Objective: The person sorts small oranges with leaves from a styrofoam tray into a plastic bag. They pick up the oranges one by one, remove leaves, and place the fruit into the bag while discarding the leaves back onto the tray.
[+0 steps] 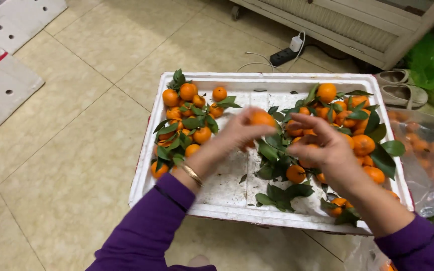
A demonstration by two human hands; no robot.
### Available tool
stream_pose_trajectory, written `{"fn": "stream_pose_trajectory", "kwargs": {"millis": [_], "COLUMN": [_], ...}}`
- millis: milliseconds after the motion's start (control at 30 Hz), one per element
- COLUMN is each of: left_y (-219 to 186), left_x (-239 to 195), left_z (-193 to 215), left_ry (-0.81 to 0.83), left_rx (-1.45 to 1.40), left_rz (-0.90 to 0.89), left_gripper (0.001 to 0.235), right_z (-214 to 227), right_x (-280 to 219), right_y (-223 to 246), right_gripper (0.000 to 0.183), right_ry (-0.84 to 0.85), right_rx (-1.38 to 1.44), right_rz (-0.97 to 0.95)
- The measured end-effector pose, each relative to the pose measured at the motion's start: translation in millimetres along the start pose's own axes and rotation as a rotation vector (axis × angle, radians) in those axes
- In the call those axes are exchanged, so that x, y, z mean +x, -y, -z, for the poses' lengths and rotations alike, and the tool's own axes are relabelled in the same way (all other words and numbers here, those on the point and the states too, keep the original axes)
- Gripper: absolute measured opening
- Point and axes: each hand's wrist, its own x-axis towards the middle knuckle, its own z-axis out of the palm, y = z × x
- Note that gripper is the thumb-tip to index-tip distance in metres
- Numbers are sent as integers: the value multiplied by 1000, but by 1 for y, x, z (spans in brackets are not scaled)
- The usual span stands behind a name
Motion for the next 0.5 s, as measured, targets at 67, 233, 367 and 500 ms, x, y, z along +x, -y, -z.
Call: {"fn": "stream_pose_trajectory", "kwargs": {"millis": [67, 233, 367, 500], "left_y": [2, 0, 27, 21], "left_x": [11, 15, 22, 25], "left_z": [50, 116, 130, 126], "left_ry": [-143, -456, -475, -434], "left_rx": [251, 1027, 1249, 1280], "left_rz": [-82, -31, 215, 321], "left_gripper": [67, 61, 60, 68], "right_z": [3, 30, 41, 63], "right_x": [8, 22, 12, 5], "right_y": [10, 2, 3, -11], "right_gripper": [61, 41, 69, 103], "right_ry": [4, 39, 59, 110], "right_rx": [136, 558, 653, 549], "right_rz": [-131, -346, -311, -90]}}
